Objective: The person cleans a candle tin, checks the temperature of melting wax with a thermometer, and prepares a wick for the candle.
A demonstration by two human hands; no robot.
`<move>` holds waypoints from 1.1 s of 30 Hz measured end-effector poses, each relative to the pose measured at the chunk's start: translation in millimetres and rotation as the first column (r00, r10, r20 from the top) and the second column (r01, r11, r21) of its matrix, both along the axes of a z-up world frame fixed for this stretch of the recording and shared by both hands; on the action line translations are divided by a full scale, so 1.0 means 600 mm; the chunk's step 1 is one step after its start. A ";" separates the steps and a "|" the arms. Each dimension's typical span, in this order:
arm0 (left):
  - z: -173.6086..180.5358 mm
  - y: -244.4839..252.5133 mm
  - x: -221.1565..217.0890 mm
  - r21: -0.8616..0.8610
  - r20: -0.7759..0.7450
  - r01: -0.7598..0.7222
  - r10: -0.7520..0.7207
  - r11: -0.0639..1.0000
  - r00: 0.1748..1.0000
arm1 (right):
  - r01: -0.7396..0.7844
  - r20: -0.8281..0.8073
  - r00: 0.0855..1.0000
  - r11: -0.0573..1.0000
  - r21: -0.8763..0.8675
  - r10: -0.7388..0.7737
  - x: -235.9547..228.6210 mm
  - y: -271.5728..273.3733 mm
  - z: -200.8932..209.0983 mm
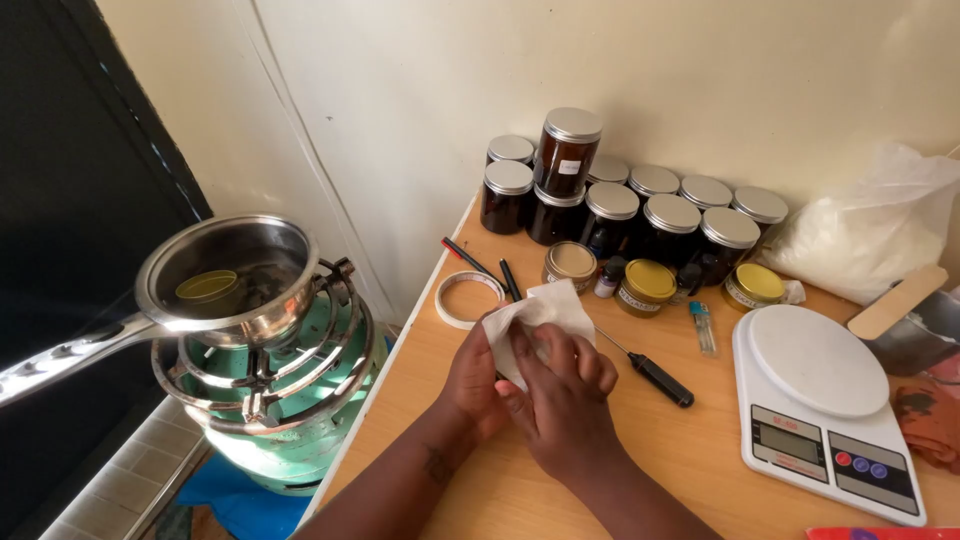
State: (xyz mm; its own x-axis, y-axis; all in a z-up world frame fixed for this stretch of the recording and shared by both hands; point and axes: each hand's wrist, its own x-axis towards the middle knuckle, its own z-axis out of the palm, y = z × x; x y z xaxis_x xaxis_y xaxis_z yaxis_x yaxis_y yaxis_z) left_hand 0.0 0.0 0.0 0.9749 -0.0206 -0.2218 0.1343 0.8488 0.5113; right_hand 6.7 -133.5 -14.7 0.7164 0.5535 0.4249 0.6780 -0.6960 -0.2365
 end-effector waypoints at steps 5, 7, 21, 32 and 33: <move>0.018 0.002 -0.003 -0.056 -0.078 -0.156 0.151 0.986 0.985 | -0.015 0.108 0.994 1.000 -0.017 0.017 -0.011 0.008 0.009; 0.022 0.010 -0.003 -0.044 -0.141 -0.235 0.227 0.971 0.964 | -0.047 0.102 0.994 0.999 -0.002 0.047 -0.015 0.010 0.012; 0.011 0.018 -0.003 -0.187 -0.027 0.138 -0.146 0.973 0.989 | -0.282 0.008 0.959 0.959 0.003 0.282 -0.012 0.004 -0.010; 0.019 0.016 -0.002 -0.163 -0.042 -0.023 0.016 0.986 0.999 | 0.111 0.404 0.913 0.990 -0.089 -0.066 -0.041 0.025 0.025; 0.014 0.018 0.005 -0.169 -0.023 -0.049 0.046 0.984 0.999 | 0.141 0.434 0.897 0.985 -0.096 -0.086 -0.038 0.025 0.022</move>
